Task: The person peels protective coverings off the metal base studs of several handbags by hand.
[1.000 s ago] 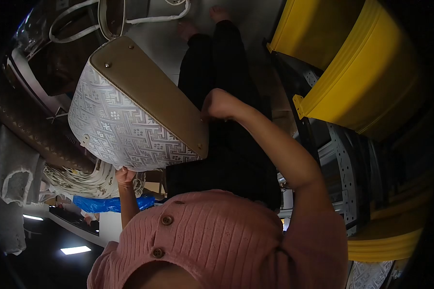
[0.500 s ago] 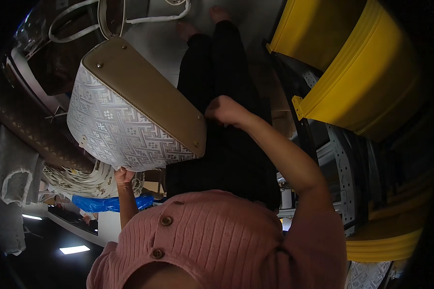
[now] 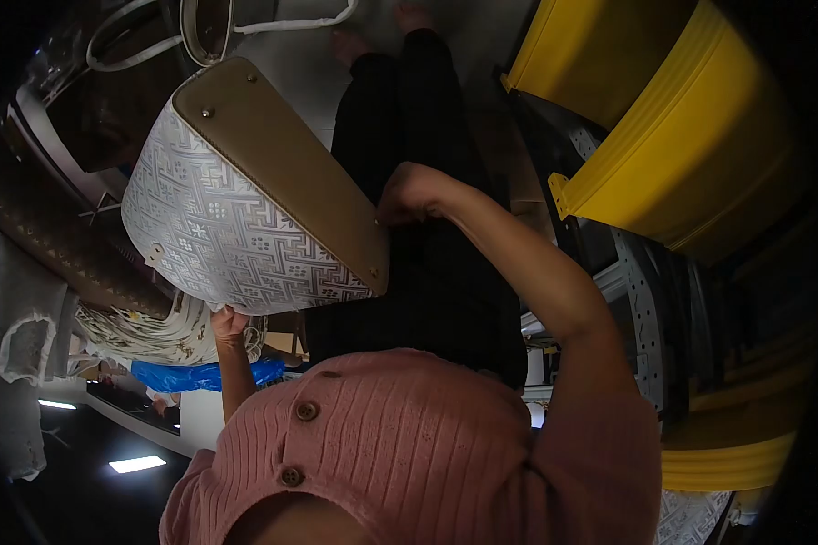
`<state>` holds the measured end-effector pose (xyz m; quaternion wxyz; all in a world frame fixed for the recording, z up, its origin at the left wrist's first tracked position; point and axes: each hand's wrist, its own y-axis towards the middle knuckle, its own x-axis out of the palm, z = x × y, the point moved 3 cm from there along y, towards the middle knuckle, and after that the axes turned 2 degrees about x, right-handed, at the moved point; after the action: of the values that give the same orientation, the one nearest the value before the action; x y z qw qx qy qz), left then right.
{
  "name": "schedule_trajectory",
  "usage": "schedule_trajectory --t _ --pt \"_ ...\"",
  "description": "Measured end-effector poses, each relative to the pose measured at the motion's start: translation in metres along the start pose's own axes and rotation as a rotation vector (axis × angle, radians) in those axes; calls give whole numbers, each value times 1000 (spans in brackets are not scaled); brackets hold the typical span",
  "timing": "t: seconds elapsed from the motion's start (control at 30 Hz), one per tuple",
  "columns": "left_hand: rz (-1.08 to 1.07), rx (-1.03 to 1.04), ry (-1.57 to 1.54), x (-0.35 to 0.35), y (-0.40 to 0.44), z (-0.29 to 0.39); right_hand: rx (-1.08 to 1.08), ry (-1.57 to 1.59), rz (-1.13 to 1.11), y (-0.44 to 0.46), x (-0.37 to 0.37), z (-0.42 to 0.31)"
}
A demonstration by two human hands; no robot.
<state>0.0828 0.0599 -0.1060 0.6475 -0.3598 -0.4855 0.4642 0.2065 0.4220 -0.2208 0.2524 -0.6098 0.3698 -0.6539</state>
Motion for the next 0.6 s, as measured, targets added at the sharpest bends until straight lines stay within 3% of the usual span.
schedule_trajectory --t 0.33,0.43,0.6 --pt "-22 -29 -24 5 3 -3 -71 89 -44 3 -1 16" --pt "-48 -27 -8 12 3 -2 -93 119 34 -1 -5 12" --pt "4 -31 13 12 1 1 -59 -17 80 -4 -5 3"
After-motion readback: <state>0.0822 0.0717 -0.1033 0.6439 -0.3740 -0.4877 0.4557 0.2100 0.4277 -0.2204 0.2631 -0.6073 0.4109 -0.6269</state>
